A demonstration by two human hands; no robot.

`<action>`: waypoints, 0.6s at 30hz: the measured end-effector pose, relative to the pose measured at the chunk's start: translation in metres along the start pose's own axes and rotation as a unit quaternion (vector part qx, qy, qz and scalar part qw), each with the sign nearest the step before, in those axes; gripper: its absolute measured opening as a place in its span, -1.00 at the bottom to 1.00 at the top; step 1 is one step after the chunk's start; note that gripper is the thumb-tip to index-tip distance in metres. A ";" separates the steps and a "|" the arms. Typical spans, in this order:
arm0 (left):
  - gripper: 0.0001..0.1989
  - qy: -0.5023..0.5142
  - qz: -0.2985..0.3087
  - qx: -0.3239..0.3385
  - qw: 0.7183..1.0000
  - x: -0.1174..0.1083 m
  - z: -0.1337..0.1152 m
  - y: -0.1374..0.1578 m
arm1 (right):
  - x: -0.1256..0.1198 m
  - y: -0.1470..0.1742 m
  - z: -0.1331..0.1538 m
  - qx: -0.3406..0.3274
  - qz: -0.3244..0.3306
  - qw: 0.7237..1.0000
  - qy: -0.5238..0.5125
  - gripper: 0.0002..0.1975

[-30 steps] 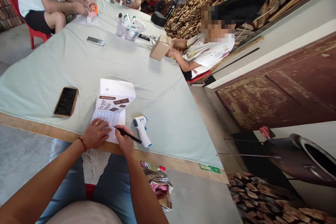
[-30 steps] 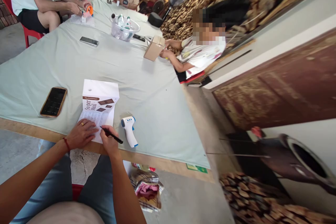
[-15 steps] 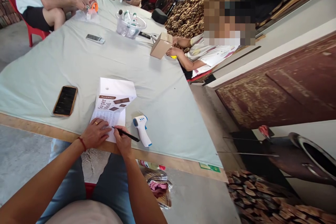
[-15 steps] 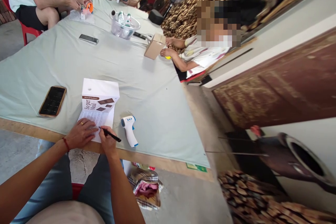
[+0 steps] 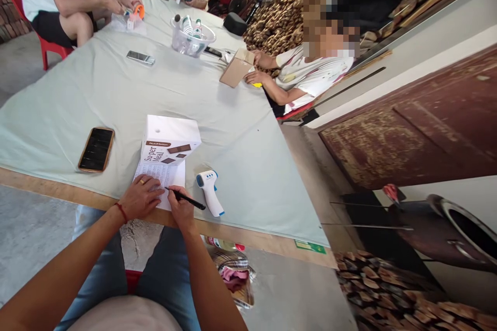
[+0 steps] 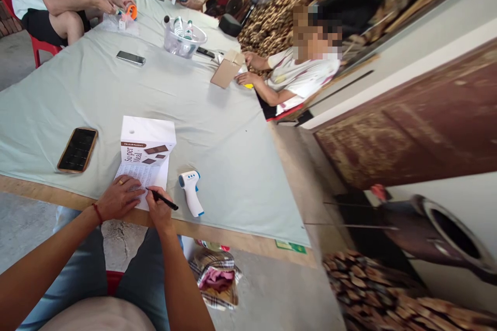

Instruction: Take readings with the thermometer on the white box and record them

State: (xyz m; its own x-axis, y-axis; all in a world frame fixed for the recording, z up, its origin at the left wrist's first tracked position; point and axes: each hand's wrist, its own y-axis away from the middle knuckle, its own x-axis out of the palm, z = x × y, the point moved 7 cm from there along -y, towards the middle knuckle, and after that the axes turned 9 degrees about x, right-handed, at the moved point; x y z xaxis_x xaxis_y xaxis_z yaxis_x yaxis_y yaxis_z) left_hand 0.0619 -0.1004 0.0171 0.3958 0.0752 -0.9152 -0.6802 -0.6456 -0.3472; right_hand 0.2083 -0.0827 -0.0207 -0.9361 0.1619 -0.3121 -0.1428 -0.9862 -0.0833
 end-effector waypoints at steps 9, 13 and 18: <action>-0.72 -0.001 -0.002 -0.001 1.000 -0.001 0.001 0.001 | 0.000 0.001 -0.004 0.007 -0.008 1.000 -0.001 -0.81; -0.72 0.001 -0.003 -0.002 1.000 0.000 0.001 0.001 | -0.001 0.001 -0.002 -0.001 -0.009 1.000 0.003 -0.80; -0.74 0.005 -0.011 0.000 1.000 -0.001 0.001 0.001 | -0.002 0.001 -0.001 -0.005 -0.017 1.000 -0.001 -0.81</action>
State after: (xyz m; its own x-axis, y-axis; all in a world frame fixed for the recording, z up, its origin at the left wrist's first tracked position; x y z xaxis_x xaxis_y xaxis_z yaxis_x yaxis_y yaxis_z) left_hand 0.0606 -0.1003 0.0179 0.4170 0.0814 -0.9053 -0.6714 -0.6438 -0.3671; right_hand 0.2107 -0.0840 -0.0207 -0.9310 0.1962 -0.3078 -0.1720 -0.9796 -0.1042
